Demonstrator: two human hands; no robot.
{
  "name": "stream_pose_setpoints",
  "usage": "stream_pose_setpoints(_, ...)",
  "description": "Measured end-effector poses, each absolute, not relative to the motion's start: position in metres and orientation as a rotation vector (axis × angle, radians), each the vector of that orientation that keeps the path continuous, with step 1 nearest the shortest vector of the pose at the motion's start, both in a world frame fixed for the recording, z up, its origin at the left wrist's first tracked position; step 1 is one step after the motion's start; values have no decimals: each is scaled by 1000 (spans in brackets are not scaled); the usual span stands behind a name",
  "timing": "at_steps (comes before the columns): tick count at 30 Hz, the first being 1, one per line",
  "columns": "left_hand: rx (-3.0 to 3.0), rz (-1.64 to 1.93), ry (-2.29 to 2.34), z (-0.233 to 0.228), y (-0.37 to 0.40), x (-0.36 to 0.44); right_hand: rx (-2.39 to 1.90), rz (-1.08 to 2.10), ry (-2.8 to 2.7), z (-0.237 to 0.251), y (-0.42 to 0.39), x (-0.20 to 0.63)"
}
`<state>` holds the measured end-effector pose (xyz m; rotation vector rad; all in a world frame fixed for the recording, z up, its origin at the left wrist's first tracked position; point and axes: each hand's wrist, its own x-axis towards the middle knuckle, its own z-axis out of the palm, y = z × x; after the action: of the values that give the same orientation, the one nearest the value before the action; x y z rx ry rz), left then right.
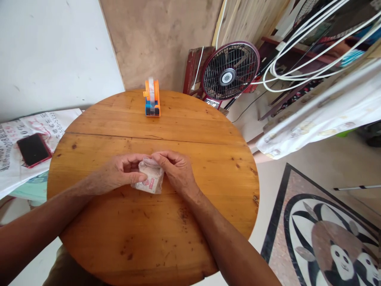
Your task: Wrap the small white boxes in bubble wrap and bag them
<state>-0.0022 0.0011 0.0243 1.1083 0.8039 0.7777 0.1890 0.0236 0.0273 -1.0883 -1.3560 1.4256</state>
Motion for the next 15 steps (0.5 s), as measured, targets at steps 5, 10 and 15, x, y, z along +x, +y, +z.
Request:
stream_pose_setpoints(5,1094,808,887,24,2,-1,-1088,1306,-1447,28,21,189)
stream_pose_setpoints(10,1089,849,954,21,3,-1,-1038,1175,-1619,31,19,189)
stream_pose_setpoints(15,1176,872,1029,20,2,-1,-1007,1116,-1731,34,16,190)
